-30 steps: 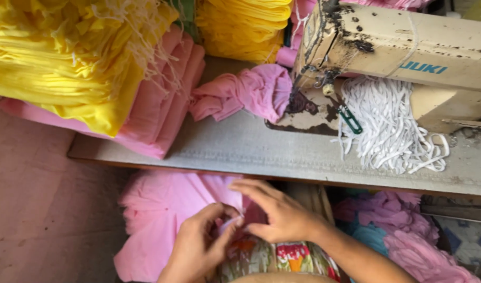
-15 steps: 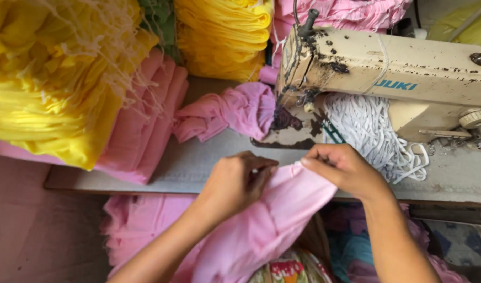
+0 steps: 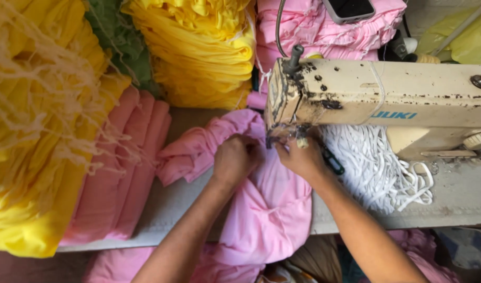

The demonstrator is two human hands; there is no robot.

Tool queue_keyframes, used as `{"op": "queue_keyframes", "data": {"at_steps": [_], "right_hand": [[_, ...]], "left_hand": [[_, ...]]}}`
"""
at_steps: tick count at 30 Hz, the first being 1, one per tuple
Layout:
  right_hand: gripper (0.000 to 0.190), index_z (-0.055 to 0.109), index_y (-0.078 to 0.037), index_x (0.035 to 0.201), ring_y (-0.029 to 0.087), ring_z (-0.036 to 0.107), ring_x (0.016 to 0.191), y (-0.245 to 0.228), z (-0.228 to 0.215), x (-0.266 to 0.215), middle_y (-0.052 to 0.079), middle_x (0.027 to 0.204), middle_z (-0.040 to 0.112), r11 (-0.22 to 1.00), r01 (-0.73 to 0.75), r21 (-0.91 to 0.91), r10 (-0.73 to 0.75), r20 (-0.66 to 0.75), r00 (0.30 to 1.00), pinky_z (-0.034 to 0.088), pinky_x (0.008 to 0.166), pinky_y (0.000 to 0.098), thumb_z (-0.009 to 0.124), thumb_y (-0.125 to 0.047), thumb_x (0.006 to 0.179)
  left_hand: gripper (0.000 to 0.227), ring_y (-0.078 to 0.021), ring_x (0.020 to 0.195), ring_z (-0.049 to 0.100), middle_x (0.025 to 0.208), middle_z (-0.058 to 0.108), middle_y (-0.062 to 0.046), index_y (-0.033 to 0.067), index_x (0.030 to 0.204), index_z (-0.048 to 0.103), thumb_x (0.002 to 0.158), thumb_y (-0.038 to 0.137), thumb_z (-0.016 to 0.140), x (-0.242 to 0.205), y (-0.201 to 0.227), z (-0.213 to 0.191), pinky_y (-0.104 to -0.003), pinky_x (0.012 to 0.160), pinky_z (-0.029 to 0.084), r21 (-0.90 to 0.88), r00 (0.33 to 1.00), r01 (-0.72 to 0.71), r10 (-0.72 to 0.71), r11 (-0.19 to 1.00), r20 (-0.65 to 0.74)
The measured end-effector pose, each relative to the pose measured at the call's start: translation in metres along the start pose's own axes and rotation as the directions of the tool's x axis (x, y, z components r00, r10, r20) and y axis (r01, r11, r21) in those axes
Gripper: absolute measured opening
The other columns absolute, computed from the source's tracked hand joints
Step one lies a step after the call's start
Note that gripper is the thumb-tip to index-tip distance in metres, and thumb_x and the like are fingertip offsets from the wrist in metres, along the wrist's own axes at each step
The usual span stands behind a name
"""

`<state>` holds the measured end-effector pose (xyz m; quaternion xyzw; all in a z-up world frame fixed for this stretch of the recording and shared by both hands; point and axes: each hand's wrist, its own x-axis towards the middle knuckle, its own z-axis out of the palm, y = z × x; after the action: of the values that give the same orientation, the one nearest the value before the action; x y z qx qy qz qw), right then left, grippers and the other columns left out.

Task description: Sewing white elastic bands onto pink fabric pieces using an industrial sewing machine at a high pace.

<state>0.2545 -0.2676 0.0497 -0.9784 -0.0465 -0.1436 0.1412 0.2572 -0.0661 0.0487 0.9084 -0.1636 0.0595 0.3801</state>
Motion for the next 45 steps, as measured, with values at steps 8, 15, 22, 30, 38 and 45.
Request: {"op": "queue_keyframes", "data": {"at_steps": [8,15,22,30,38,45], "right_hand": [[0.037,0.077,-0.007,0.084,0.042,0.074,0.075,-0.002,-0.037,-0.026,0.020,0.071,0.072,1.000,0.017,-0.018,-0.020,-0.224,0.974,0.059,0.063,0.0530,0.080,-0.044,0.083],[0.024,0.080,-0.022,0.112,0.032,0.055,0.113,0.095,-0.087,-0.091,0.008,0.113,0.063,0.958,-0.254,-0.136,0.210,-0.277,0.938,0.046,0.095,0.0432,0.079,-0.032,0.089],[0.010,0.082,-0.019,0.097,0.022,0.064,0.102,0.136,-0.091,-0.116,0.001,0.106,0.070,0.973,-0.157,-0.169,0.078,-0.397,0.915,0.045,0.103,0.0357,0.084,-0.022,0.088],[0.018,0.069,-0.011,0.104,0.017,0.074,0.082,-0.036,-0.139,-0.115,0.003,0.095,0.079,0.893,0.053,0.446,-0.122,0.126,0.985,0.059,0.078,0.0299,0.062,-0.010,0.087],[0.019,0.082,-0.013,0.105,0.009,0.065,0.063,-0.035,-0.151,-0.116,-0.001,0.077,0.073,0.791,0.247,0.560,-0.357,0.095,0.929,0.049,0.056,0.0232,0.073,-0.013,0.088],[0.007,0.083,0.000,0.084,0.009,0.068,0.061,0.040,-0.098,-0.151,0.006,0.071,0.080,0.552,-0.226,0.803,-0.007,0.275,0.961,0.056,0.054,0.0217,0.084,-0.001,0.077]], "left_hand": [[0.027,-0.0393,0.099,0.072,0.095,0.074,-0.012,0.0169,0.104,0.081,0.086,0.033,0.069,0.007,0.007,-0.024,-0.051,0.085,0.060,-0.045,0.997,-0.060,0.058,0.997,-0.043],[0.022,-0.0296,0.087,0.071,0.093,0.077,-0.011,0.0056,0.094,0.075,0.093,0.022,0.061,0.002,0.007,-0.038,-0.040,0.083,0.051,-0.168,0.928,-0.347,0.313,0.923,-0.200],[0.014,-0.0290,0.091,0.073,0.103,0.078,-0.010,0.0061,0.096,0.075,0.091,0.010,0.063,-0.032,0.033,-0.057,-0.038,0.084,0.054,-0.176,0.911,-0.383,0.339,0.907,-0.235],[0.041,-0.0355,0.122,0.066,0.134,0.066,-0.023,-0.0025,0.138,0.052,0.102,0.018,0.054,-0.119,0.113,-0.080,-0.048,0.112,0.045,-0.369,0.894,-0.432,0.446,0.823,-0.051],[0.031,-0.0273,0.069,0.072,0.084,0.078,-0.007,0.0120,0.122,0.073,0.097,0.018,0.056,-0.160,0.077,-0.145,-0.039,0.065,0.053,-0.313,0.935,-0.214,0.287,0.926,0.210],[0.026,-0.0036,0.077,0.081,0.089,0.092,0.004,0.0184,0.102,0.089,0.085,0.028,0.073,-0.207,0.006,-0.162,-0.019,0.074,0.058,-0.331,0.971,0.226,-0.241,0.916,-0.005]]}}
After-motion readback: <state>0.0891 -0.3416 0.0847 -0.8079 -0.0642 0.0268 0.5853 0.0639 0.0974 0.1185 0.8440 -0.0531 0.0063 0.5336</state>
